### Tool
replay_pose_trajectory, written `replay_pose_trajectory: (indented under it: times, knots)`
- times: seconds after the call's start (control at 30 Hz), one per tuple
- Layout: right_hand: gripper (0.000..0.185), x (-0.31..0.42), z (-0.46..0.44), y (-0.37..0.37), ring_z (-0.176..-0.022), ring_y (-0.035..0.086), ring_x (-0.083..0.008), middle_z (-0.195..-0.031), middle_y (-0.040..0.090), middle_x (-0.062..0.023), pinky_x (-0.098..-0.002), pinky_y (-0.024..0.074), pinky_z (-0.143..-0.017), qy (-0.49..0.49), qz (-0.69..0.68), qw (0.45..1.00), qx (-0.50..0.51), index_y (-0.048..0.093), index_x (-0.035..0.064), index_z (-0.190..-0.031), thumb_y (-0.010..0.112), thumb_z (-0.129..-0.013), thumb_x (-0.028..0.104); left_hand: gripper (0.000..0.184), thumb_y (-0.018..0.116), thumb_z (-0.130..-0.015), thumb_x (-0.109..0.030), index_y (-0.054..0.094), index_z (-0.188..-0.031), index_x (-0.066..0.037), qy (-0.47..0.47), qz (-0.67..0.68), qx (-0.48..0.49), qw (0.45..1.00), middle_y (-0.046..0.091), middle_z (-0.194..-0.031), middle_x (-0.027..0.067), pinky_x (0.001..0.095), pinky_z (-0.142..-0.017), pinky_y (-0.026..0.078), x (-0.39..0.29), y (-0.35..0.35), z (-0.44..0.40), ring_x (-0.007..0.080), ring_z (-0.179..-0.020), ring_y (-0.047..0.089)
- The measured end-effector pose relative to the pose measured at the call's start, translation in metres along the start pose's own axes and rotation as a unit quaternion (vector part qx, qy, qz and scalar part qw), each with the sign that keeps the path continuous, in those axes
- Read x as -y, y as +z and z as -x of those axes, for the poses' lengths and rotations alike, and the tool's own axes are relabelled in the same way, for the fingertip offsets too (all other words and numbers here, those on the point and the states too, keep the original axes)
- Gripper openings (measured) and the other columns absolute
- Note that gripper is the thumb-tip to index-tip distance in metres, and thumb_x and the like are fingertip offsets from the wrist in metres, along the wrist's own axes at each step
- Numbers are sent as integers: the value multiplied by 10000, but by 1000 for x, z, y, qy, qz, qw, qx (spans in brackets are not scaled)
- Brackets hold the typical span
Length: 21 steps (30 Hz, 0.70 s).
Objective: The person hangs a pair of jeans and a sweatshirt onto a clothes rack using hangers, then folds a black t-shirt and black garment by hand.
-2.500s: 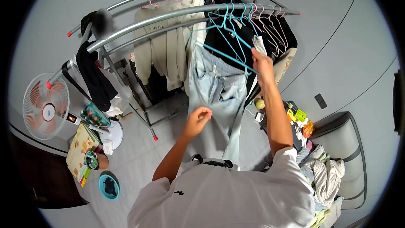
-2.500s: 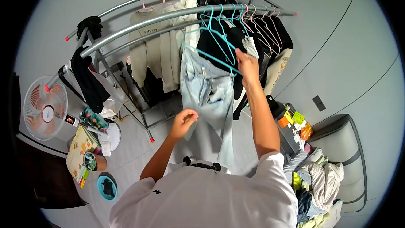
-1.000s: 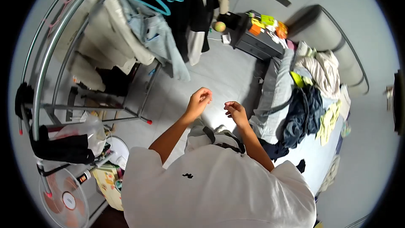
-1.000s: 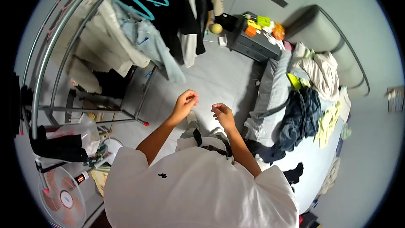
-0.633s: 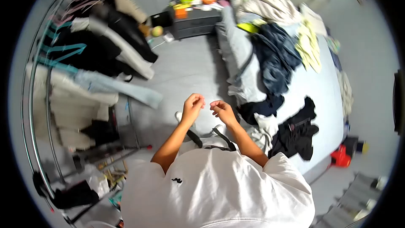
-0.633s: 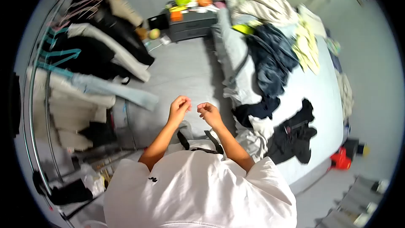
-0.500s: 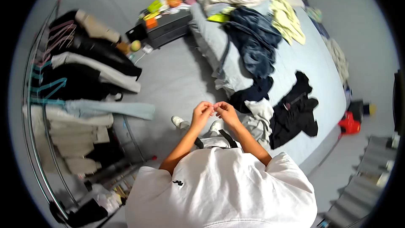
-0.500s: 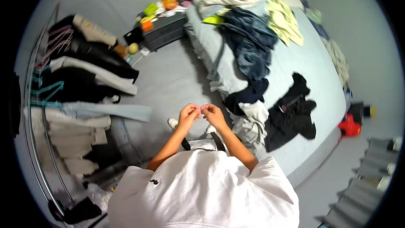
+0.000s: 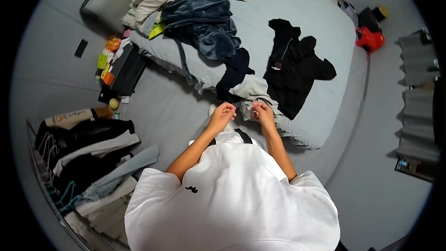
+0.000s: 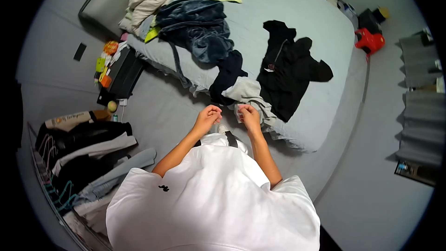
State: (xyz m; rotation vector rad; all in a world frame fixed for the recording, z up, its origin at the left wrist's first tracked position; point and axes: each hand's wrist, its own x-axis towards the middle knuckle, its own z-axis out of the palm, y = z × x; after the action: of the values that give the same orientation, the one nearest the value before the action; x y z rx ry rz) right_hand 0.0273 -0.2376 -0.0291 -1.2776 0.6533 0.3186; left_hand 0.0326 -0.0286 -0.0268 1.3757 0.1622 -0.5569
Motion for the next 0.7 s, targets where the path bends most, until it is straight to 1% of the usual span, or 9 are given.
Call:
replay_pose_trajectory:
  times: [0.17, 0.23, 0.33, 0.37, 0.47, 0.5, 0.6, 0.63, 0.7]
  knots:
    - [150, -13, -7, -11, -671, 588, -74, -868, 680, 6, -223, 468, -623, 16, 5, 999, -50, 677, 111, -1017, 620, -933, 222, 118, 602, -942, -95, 597, -1034, -21, -40, -18, 85, 995, 651, -886, 45, 232, -670, 506, -5, 13, -40, 98, -800, 632]
    - [138, -12, -13, -9, -672, 587, -74, -861, 679, 2, -224, 459, -613, 36, -18, 997, -64, 671, 97, -1001, 608, -919, 188, 123, 601, -941, -96, 597, -1037, -19, -49, -29, 118, 991, 651, -878, 44, 225, -663, 501, -8, 13, -58, 94, -793, 630]
    - [137, -8, -19, -1, -669, 585, -77, -860, 680, -4, -230, 456, -614, 58, -37, 993, -94, 666, 87, -999, 596, -910, 164, 124, 608, -948, -140, 610, -1053, -75, -67, -51, 157, 984, 663, -863, 5, 210, -623, 452, -10, 6, -95, 72, -722, 605]
    - [139, -4, -22, 2, -667, 584, -79, -862, 681, -5, -233, 456, -616, 63, -37, 992, -104, 664, 86, -1002, 593, -909, 161, 121, 609, -944, -130, 616, -1048, -69, -74, -56, 154, 984, 664, -855, 3, 202, -617, 444, -11, 4, -107, 70, -719, 602]
    - [146, 6, -35, 11, -682, 588, -87, -878, 682, -7, -243, 459, -631, 75, -25, 988, -131, 665, 88, -1014, 593, -915, 168, 114, 612, -922, -97, 615, -998, -12, -66, -77, 165, 981, 679, -826, 50, 217, -659, 496, -8, -7, -150, 84, -735, 627]
    - [145, 6, -38, 14, -692, 590, -88, -886, 680, -6, -245, 458, -639, 81, -22, 987, -134, 667, 97, -1022, 596, -922, 176, 127, 628, -899, -107, 626, -993, -22, -46, -75, 162, 983, 691, -811, 62, 245, -672, 510, 7, -14, -166, 125, -732, 648]
    - [146, 10, -50, 27, -713, 589, -89, -911, 679, -11, -244, 463, -659, 83, -18, 985, -149, 667, 101, -1034, 597, -935, 182, 195, 661, -887, -142, 623, -1038, -24, 7, -278, 113, 954, 677, -859, 38, 280, -691, 511, 31, -32, -209, 132, -733, 628]
    - [146, 11, -53, 31, -714, 588, -88, -912, 679, -12, -243, 464, -660, 85, -23, 984, -157, 667, 99, -1034, 597, -938, 184, 248, 693, -841, -199, 643, -1036, -54, -24, -287, 115, 951, 703, -925, 106, 352, -786, 528, 55, -41, -228, 252, -856, 679]
    - [140, 11, -54, 39, -720, 590, -87, -917, 681, -15, -241, 474, -659, 94, -40, 979, -175, 665, 97, -1035, 593, -950, 181, 308, 706, -830, -237, 652, -1070, -51, -78, -368, 140, 916, 699, -1025, 133, 372, -850, 521, 90, -56, -256, 276, -956, 673]
